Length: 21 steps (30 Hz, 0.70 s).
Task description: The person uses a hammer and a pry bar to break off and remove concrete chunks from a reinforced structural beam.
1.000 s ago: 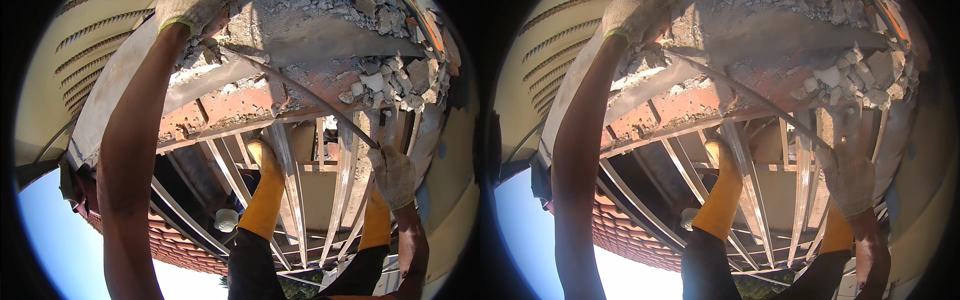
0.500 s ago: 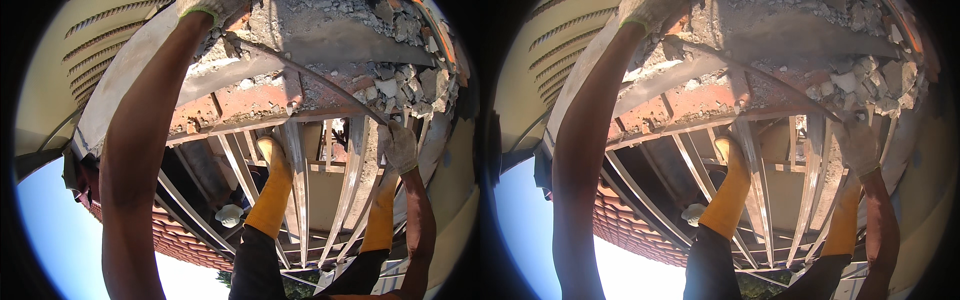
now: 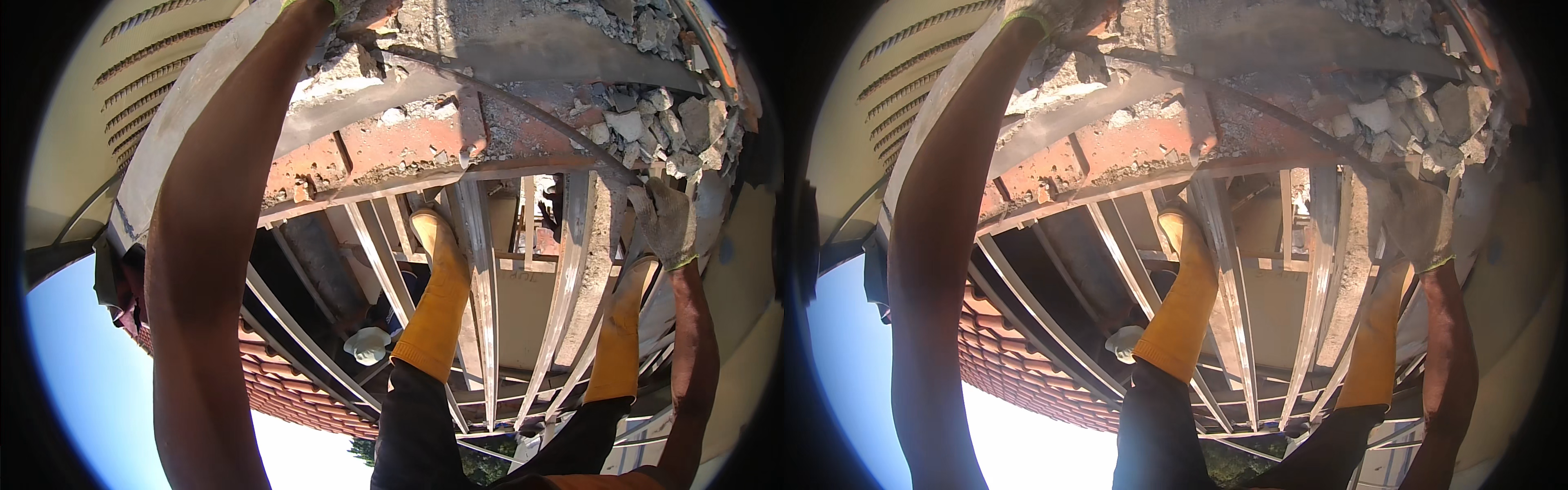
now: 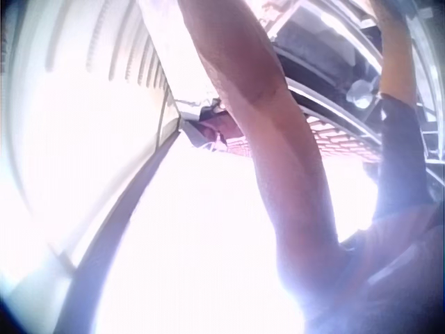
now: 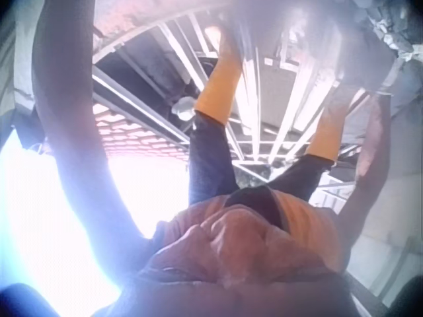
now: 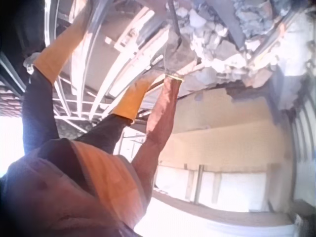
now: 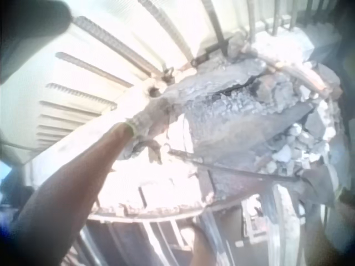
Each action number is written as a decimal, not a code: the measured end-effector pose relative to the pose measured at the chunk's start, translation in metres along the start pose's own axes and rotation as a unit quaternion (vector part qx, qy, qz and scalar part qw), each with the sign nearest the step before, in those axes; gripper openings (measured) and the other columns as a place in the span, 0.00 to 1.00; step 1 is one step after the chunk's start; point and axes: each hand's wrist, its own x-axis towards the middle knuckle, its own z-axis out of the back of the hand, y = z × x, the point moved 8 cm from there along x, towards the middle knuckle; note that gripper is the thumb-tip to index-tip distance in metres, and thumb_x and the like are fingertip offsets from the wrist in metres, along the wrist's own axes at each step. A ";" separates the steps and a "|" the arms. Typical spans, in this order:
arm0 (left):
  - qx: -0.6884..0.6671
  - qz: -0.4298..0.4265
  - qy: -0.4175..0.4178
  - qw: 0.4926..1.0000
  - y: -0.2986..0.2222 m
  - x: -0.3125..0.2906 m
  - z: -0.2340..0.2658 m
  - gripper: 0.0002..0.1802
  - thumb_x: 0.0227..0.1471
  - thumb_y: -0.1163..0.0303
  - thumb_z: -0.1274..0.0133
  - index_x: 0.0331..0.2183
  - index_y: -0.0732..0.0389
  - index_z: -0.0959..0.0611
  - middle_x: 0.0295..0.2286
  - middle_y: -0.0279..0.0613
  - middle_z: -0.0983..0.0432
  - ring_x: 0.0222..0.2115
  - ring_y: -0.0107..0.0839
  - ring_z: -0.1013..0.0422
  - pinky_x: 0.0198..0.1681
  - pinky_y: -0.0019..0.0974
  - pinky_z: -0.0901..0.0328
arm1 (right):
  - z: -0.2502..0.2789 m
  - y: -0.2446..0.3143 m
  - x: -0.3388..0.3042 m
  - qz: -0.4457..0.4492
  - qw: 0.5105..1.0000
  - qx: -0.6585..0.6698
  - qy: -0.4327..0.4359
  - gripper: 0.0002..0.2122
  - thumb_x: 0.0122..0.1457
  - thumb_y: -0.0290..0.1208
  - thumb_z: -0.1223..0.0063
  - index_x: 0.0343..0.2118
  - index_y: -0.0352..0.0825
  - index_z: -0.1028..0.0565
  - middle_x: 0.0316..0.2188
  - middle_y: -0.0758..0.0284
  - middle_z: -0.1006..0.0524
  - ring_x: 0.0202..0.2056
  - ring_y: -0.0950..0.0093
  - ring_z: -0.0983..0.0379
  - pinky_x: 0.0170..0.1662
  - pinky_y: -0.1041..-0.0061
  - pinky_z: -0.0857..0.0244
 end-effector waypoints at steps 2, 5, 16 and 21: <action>0.043 -0.020 0.004 0.999 -0.008 -0.009 -0.001 0.33 0.51 0.52 0.35 0.55 0.56 0.23 0.49 0.45 0.23 0.52 0.38 0.28 0.56 0.46 0.32 | 0.009 0.009 0.004 0.016 0.999 -0.023 -0.026 0.18 0.66 0.45 0.45 0.33 0.29 0.25 0.20 0.55 0.27 0.21 0.57 0.28 0.27 0.63 0.35; 0.273 -0.146 0.004 0.951 -0.025 -0.056 -0.009 0.37 0.49 0.46 0.33 0.56 0.53 0.23 0.52 0.45 0.23 0.56 0.41 0.29 0.61 0.50 0.34 | 0.012 0.017 -0.004 -0.091 0.995 0.029 0.032 0.19 0.65 0.47 0.45 0.33 0.31 0.24 0.20 0.57 0.26 0.20 0.61 0.28 0.27 0.64 0.35; 0.733 -0.258 -0.022 0.629 0.017 -0.125 -0.014 0.20 0.50 0.66 0.41 0.47 0.48 0.19 0.56 0.32 0.29 0.67 0.38 0.45 0.69 0.59 0.51 | 0.008 -0.012 -0.239 -0.303 0.941 0.151 0.010 0.23 0.63 0.52 0.41 0.28 0.32 0.25 0.17 0.58 0.28 0.19 0.64 0.30 0.25 0.66 0.36; 0.706 -0.309 -0.038 0.636 -0.021 -0.143 -0.017 0.20 0.47 0.68 0.38 0.45 0.50 0.20 0.49 0.35 0.26 0.58 0.44 0.35 0.64 0.57 0.45 | 0.030 -0.040 -0.331 -0.425 0.895 0.121 0.058 0.24 0.63 0.52 0.43 0.27 0.31 0.26 0.19 0.52 0.26 0.23 0.52 0.25 0.28 0.60 0.33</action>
